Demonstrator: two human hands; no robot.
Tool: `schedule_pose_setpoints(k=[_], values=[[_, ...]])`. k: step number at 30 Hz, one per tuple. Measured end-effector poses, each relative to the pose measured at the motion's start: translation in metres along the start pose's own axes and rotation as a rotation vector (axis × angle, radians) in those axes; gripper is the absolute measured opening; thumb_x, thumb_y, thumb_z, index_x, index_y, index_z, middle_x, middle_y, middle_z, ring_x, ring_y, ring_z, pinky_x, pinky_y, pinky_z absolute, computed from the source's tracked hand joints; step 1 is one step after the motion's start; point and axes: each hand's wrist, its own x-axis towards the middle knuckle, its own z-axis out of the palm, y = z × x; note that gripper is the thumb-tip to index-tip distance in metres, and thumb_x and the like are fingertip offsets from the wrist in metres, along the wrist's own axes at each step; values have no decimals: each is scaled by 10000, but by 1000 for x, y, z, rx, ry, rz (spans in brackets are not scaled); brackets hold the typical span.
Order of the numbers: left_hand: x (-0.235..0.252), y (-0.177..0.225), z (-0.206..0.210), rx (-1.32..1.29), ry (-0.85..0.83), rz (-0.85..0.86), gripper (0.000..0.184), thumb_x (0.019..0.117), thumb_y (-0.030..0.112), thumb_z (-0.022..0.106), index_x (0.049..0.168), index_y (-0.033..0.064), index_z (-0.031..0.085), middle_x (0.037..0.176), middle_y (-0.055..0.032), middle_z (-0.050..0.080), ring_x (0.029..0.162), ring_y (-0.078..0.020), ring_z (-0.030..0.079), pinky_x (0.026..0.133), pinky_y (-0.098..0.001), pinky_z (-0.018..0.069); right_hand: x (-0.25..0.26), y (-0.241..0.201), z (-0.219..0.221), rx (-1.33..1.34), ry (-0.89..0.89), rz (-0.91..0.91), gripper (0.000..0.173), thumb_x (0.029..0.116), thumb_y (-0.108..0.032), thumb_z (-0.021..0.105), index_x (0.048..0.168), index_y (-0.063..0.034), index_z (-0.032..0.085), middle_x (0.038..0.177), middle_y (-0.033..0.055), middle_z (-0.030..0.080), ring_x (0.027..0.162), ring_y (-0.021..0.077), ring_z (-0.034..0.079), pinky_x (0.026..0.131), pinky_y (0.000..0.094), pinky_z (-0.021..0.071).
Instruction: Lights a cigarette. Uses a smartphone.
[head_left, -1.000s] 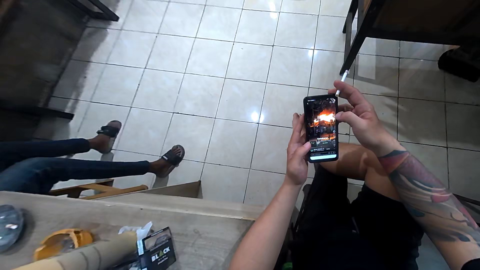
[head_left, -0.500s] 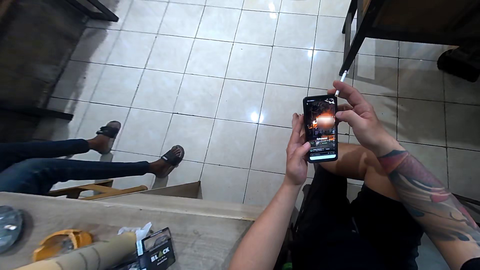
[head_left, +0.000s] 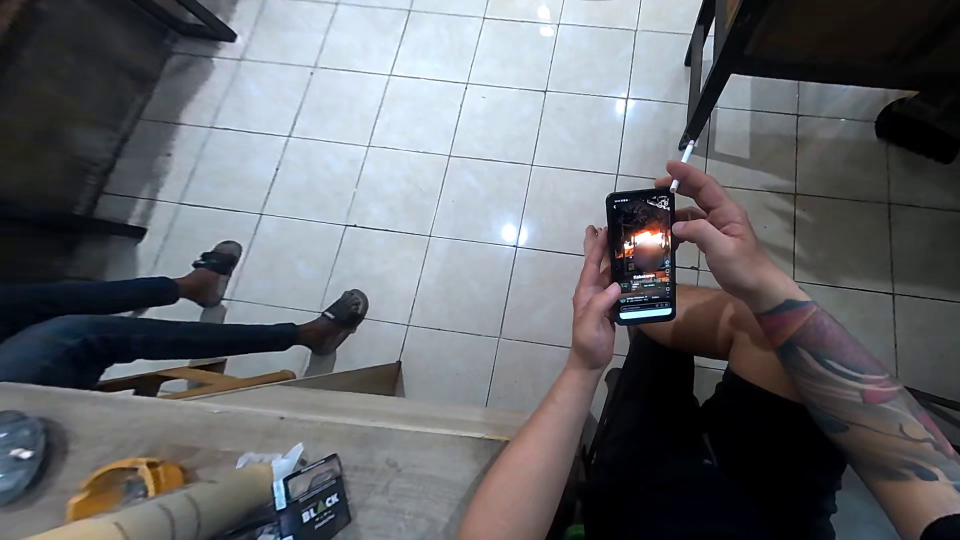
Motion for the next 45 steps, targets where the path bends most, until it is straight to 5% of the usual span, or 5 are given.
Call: schedule_pose_setpoints(k=[5,15,31,37,45], values=[[1,1,0,2,1,6,725,983,384,474,1642,255,201,1633,-94,326,1374,-289,486,994,-504,527,10,8,-4,31,-1,-63,641,958,-9,504,1578,-90,361,1509,103,499,1124,236,668,881,394,623],[1,1,0,-8,-6,0,719,987,379,468,1643,267,196,1629,-92,333,1368,-284,491,990,-504,528,9,7,-3,20,8,-50,737,903,17,649,1574,-92,368,1519,102,489,1158,269,665,858,398,645],[0,2,1,-6,-12,-11,723,990,402,465,1643,274,183,1574,-109,418,1304,-279,550,950,-493,551,8,4,0,0,18,-35,819,858,30,716,1580,-104,355,1506,98,501,1094,272,694,818,404,660],[0,2,1,7,-13,-10,723,984,398,460,1643,270,191,1603,-105,376,1333,-295,523,955,-504,545,9,6,0,-13,54,-47,542,1037,-64,536,1560,-95,395,1463,90,548,1109,225,684,872,368,633],[-1,1,1,10,-4,-12,711,983,395,456,1639,284,207,1606,-105,375,1325,-305,534,938,-513,555,10,8,-2,3,27,-62,523,1051,-91,497,1563,-92,389,1481,95,537,1106,226,681,847,358,629]])
